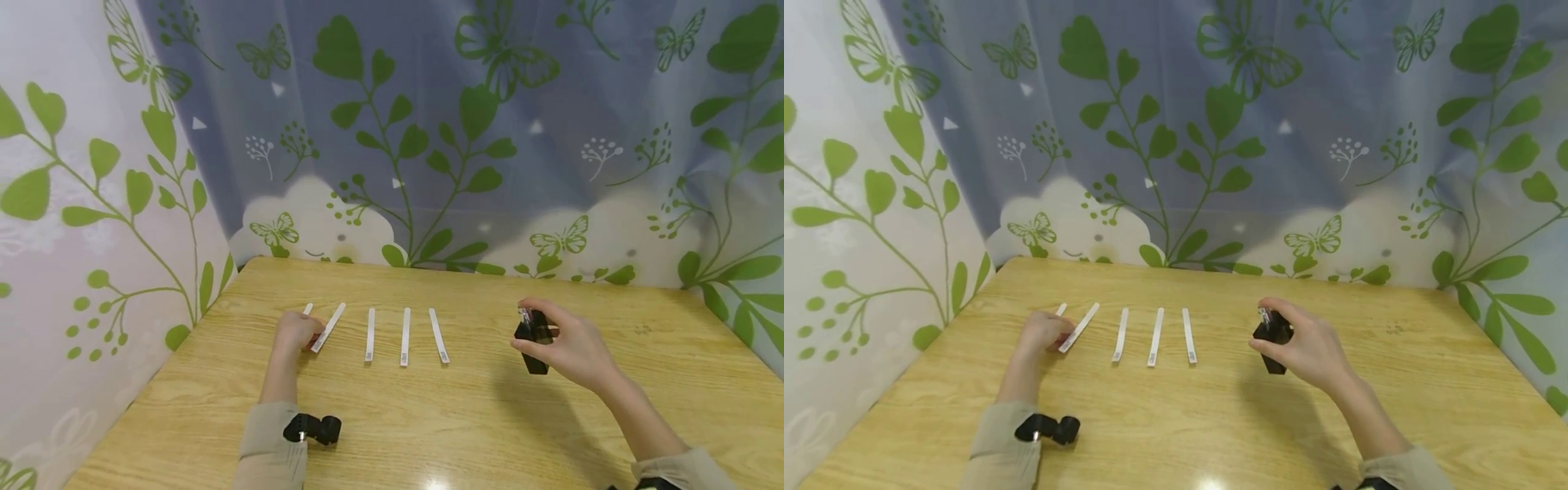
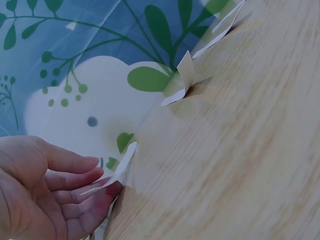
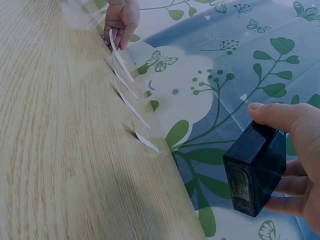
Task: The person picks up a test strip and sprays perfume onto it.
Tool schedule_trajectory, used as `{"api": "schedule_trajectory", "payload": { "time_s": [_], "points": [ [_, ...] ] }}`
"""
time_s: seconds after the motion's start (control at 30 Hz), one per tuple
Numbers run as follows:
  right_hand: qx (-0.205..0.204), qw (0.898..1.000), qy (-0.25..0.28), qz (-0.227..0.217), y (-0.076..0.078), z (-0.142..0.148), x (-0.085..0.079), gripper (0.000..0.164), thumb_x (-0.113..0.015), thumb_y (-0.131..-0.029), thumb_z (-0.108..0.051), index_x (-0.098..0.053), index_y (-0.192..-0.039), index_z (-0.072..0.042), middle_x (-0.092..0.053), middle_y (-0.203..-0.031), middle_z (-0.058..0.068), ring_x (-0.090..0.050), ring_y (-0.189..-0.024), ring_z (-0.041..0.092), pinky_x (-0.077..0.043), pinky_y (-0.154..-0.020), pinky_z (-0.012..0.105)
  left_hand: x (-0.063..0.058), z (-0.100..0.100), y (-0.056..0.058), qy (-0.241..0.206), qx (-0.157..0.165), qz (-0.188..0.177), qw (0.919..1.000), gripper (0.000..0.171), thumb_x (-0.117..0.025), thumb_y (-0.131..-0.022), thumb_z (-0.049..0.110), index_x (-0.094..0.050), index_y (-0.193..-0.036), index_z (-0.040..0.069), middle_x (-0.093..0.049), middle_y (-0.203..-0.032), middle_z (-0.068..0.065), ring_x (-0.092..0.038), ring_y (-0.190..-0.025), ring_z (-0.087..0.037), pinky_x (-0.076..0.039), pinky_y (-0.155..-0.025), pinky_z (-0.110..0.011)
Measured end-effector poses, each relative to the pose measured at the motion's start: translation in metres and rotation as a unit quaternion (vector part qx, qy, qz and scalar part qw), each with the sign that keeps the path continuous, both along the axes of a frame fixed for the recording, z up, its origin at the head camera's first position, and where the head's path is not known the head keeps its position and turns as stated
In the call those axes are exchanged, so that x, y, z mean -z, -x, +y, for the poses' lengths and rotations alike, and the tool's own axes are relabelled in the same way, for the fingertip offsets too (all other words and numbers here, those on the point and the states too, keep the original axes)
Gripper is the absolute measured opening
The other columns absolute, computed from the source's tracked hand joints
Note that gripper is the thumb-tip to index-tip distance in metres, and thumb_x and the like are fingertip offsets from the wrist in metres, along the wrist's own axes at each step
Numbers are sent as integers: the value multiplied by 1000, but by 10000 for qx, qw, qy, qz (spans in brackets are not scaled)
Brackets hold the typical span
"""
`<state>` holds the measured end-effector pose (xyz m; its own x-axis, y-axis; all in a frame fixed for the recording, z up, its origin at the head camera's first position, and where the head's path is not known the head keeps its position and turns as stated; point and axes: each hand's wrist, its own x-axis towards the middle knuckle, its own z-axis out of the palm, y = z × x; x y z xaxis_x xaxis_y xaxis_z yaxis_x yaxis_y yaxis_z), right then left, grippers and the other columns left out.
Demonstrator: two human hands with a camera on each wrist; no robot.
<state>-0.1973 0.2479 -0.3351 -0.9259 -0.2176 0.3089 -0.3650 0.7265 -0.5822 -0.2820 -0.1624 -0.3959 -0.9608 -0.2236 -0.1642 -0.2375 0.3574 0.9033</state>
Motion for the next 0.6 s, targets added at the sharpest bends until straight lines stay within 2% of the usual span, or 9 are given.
{"api": "schedule_trajectory", "payload": {
  "time_s": [0.13, 0.33, 0.43, 0.6],
  "points": [
    [5, 10000, 14, 33, 0, 0, 1, 63, -73, -79, -37, -48, -131, -13, -52, -124, 21, -60, -94, 44, -54, -62, 40, -2, 0, -2, -201, 11, 53, 9998, 20, -60, -80, -4, -64, -95, -15, -62, -68, -12, -56, -55, -13, -51, -53, -24],
    [-3, 10000, 54, 26, -1, -1, 2, 63, -73, -78, -37, -48, -131, -13, -52, -124, 21, -60, -94, 44, -54, -62, 39, -4, 2, -7, -38, 147, 241, 9996, 18, -59, -80, -3, -65, -94, -14, -62, -68, -13, -55, -55, -12, -49, -52, -22],
    [-10, 10000, 76, 12, -1, 0, 2, 63, -73, -79, -37, -48, -131, -12, -52, -125, 22, -60, -94, 45, -54, -62, 40, -9, 5, -9, 83, 274, 312, 9991, 18, -59, -82, -1, -66, -95, -10, -63, -74, -13, -57, -59, -14, -49, -55, -23],
    [-61, 9999, 137, 29, 0, 1, 2, 63, -74, -79, -35, -48, -132, -12, -52, -124, 22, -59, -94, 45, -55, -62, 40, -19, 16, -10, -62, 482, 360, 9982, 15, -61, -86, 4, -66, -96, -6, -65, -84, -14, -61, -72, -20, -52, -64, -29]
  ]
}}
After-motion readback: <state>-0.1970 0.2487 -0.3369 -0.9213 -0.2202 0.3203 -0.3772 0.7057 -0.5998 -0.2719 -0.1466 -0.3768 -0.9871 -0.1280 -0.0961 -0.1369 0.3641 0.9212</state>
